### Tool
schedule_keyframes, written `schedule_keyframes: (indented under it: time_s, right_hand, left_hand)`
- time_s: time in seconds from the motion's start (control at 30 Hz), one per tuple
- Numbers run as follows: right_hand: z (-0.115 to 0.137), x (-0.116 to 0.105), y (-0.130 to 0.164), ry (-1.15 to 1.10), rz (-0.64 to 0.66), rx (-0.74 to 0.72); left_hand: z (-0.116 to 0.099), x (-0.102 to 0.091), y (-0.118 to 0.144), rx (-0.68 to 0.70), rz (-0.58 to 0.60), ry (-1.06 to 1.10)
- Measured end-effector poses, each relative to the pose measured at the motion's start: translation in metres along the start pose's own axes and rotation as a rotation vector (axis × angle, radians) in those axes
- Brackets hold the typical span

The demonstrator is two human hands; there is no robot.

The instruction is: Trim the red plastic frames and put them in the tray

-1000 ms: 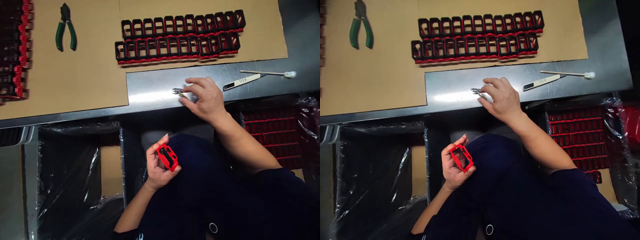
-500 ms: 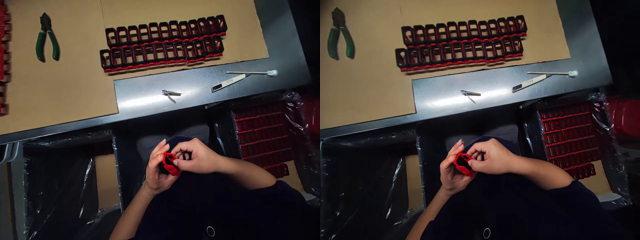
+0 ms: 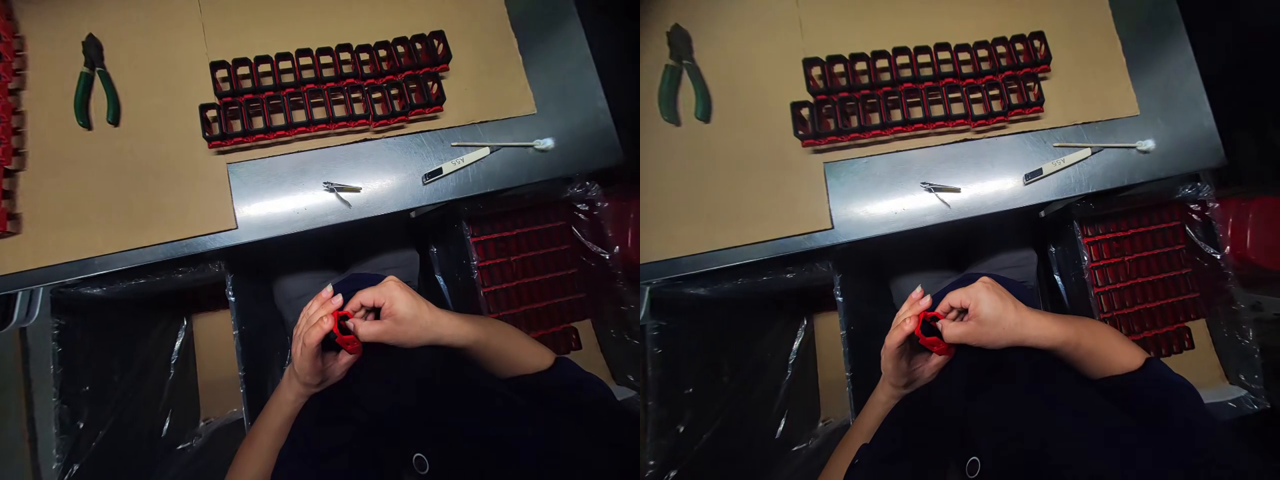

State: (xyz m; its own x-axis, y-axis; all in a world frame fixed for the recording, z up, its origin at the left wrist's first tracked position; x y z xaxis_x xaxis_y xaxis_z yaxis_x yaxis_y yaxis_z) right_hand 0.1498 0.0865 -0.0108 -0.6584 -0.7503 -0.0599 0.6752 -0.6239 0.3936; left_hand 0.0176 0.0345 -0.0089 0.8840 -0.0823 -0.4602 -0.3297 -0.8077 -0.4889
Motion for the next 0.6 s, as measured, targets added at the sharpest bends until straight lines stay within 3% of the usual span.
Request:
schedule_keyframes:
  time_s: [0.5,0.6]
  right_hand:
    - [0.0068,-0.0019,0.0052,0.033,0.155,-0.093]
    - [0.0059,-0.002,0.0046,0.015,0.123,-0.079]
  left_hand:
    - [-0.0004,0.0006,0.0,0.004,0.024,0.024]
    - [-0.0019,0.0005,-0.0016,0.013,0.04,0.005]
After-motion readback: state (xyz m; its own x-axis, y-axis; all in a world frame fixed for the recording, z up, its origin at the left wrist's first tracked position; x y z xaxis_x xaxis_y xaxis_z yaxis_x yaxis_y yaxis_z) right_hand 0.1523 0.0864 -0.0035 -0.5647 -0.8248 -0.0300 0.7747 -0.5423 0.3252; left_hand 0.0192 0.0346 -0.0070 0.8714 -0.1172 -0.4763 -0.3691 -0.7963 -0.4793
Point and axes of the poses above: each hand's wrist, its own y-axis away from the middle knuckle, its own x-axis out of the palm, z = x × y, the point moved 8 cm from there along -y, towards the middle knuckle, and after that the axes turned 9 degrees about z, right-handed, at the moved point
